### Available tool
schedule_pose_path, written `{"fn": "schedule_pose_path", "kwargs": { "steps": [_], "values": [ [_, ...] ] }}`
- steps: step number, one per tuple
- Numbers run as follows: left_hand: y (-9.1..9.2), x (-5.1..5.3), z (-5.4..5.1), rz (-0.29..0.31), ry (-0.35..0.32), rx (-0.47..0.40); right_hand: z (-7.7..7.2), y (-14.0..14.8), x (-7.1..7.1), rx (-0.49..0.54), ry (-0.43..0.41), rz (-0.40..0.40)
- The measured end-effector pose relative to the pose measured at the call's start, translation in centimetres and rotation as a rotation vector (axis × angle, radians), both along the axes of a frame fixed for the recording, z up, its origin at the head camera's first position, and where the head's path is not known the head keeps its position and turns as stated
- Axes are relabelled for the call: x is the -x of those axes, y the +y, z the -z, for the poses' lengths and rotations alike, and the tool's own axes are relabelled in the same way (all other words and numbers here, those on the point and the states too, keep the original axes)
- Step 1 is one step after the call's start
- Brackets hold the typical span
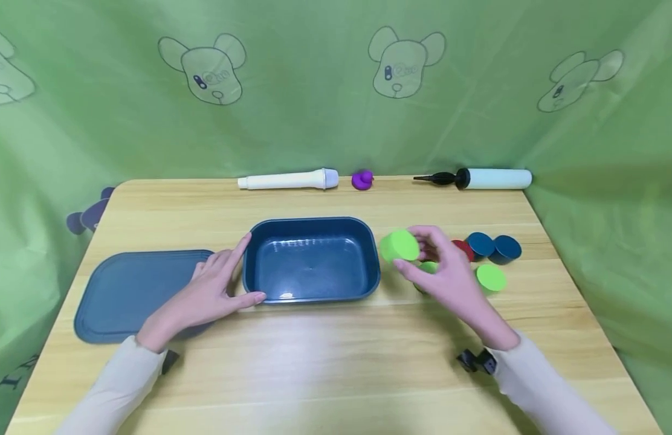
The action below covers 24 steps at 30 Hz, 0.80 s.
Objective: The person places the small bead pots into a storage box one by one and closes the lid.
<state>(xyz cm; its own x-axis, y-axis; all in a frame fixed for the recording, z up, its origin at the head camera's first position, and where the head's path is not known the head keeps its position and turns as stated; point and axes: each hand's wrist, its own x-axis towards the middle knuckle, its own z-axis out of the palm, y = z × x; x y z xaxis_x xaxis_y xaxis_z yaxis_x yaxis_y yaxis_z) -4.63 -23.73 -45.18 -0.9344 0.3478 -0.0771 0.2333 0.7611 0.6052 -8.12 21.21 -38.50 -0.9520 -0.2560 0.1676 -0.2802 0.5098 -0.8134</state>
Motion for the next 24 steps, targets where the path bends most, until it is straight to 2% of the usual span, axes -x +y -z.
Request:
{"fn": "schedule_pose_path", "kwargs": {
  "steps": [4,8,16,19,24],
  "values": [
    [0.1,-0.1,0.1,0.0,0.002,0.021,0.2,-2.9,1.2,-0.035,-0.061,-0.043],
    [0.4,-0.3,0.1,0.008,0.003,0.04,0.6,-5.5,2.3,-0.041,-0.078,-0.082],
    [0.7,-0.7,-0.4,0.01,-0.015,0.023,2.6,-10.4,4.0,-0.117,-0.113,-0.234],
    [0.7,-0.7,-0.5,0.013,-0.022,0.01,3.4,-11.9,4.3,-0.152,-0.112,-0.248],
    [0.6,-0.6,-0.3,0.01,-0.029,-0.005,3.8,-14.3,4.6,-0.199,-0.133,-0.262]
  ]
}}
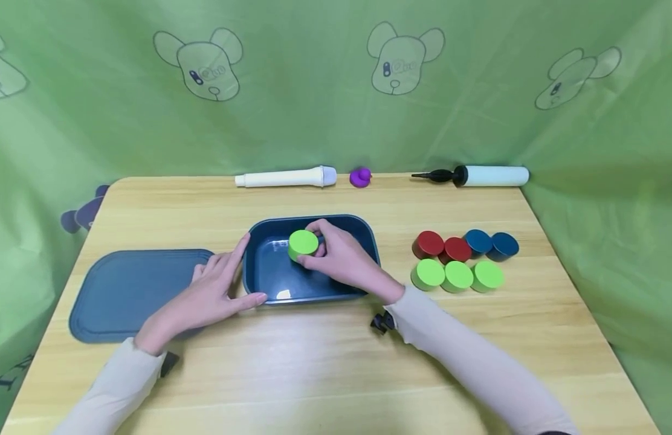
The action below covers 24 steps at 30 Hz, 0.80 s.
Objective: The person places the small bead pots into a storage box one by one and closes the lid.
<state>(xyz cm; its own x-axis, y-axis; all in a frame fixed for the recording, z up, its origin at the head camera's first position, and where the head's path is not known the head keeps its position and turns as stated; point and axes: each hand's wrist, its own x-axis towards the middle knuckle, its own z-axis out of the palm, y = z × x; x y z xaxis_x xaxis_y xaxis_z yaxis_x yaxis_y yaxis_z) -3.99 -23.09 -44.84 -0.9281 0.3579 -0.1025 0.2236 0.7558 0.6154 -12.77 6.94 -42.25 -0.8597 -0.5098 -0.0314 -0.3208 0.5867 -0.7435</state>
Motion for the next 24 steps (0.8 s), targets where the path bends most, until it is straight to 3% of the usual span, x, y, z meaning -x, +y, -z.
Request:
{"fn": "schedule_pose_path", "kwargs": {
  "steps": [5,14,24],
  "values": [
    [0.0,0.0,0.2,-0.002,0.001,-0.004,-0.2,-1.7,-0.1,-0.038,-0.063,0.0],
    [0.0,0.2,-0.3,0.017,-0.015,0.034,0.9,-4.1,0.7,-0.142,-0.013,-0.02],
    [0.0,0.3,-0.6,0.025,-0.04,0.062,0.8,-4.9,-0.1,-0.114,-0.062,0.024]
  ]
}}
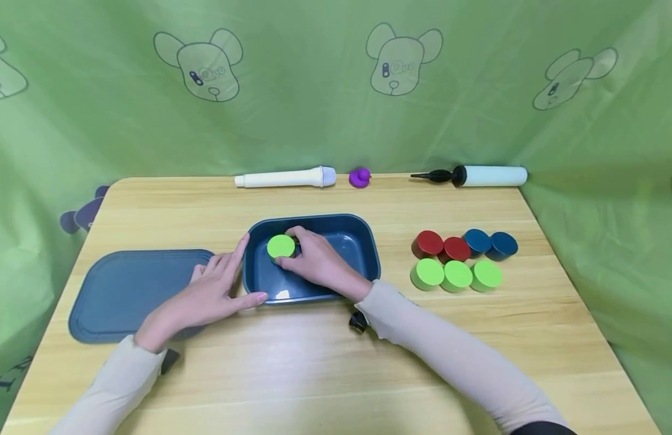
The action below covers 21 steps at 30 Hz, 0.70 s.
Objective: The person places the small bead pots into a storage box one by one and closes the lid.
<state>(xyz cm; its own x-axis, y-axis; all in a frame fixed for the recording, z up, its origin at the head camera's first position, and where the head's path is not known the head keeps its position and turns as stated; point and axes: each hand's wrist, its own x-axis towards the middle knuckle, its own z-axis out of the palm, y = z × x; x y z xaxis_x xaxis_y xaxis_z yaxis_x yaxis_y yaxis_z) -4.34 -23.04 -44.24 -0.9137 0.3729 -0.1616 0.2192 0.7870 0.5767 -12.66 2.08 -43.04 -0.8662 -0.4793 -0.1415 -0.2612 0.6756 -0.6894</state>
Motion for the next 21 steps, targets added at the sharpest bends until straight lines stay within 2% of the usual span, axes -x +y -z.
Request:
{"fn": "schedule_pose_path", "kwargs": {
  "steps": [6,10,16,21],
  "values": [
    [-0.06,-0.13,0.12,0.001,0.006,0.002,0.27,-0.41,-0.47,0.09,-0.071,0.057],
    [-0.02,-0.07,0.17,-0.004,0.002,-0.003,0.13,-0.5,-0.56,0.135,-0.132,0.051],
    [-0.11,0.03,0.26,-0.011,-0.011,-0.004,0.14,-0.36,-0.71,0.178,-0.157,0.043],
    [-0.17,0.02,0.25,-0.012,-0.002,-0.004,0.0,0.36,-0.84,0.229,-0.175,0.071]
  ]
}}
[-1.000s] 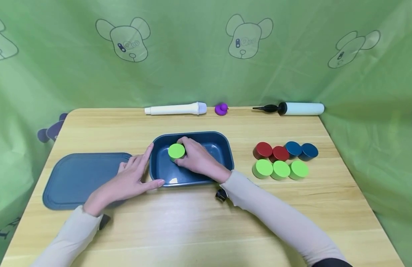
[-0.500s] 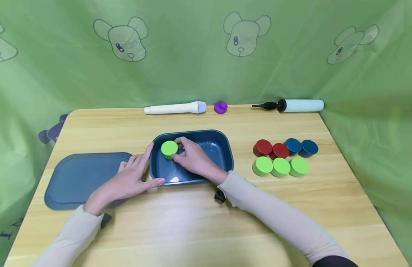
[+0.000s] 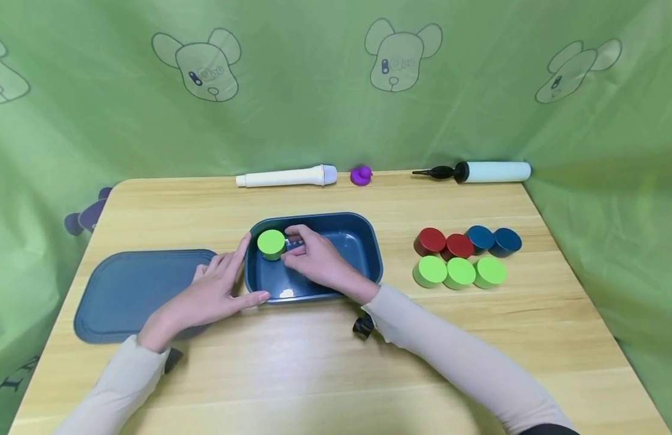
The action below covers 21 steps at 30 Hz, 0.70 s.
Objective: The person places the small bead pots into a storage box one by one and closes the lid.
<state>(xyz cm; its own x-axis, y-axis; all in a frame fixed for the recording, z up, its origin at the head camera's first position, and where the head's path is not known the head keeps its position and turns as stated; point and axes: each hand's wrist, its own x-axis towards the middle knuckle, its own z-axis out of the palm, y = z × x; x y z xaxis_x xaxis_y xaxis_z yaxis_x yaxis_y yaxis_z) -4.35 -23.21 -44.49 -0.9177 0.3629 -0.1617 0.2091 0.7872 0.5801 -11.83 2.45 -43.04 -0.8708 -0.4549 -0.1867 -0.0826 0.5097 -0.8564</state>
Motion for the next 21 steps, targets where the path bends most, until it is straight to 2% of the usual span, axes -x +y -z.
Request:
{"fn": "schedule_pose_path", "kwargs": {
  "steps": [6,14,21],
  "values": [
    [0.0,-0.1,0.1,-0.01,0.006,0.004,-0.7,2.0,-0.1,0.036,0.035,0.024],
    [-0.1,-0.1,0.1,-0.014,-0.003,0.003,-2.2,6.0,-0.1,0.106,0.187,0.061],
    [0.0,-0.1,0.0,-0.011,0.002,-0.004,-3.0,9.2,-0.4,0.163,0.19,0.139]
  ]
}}
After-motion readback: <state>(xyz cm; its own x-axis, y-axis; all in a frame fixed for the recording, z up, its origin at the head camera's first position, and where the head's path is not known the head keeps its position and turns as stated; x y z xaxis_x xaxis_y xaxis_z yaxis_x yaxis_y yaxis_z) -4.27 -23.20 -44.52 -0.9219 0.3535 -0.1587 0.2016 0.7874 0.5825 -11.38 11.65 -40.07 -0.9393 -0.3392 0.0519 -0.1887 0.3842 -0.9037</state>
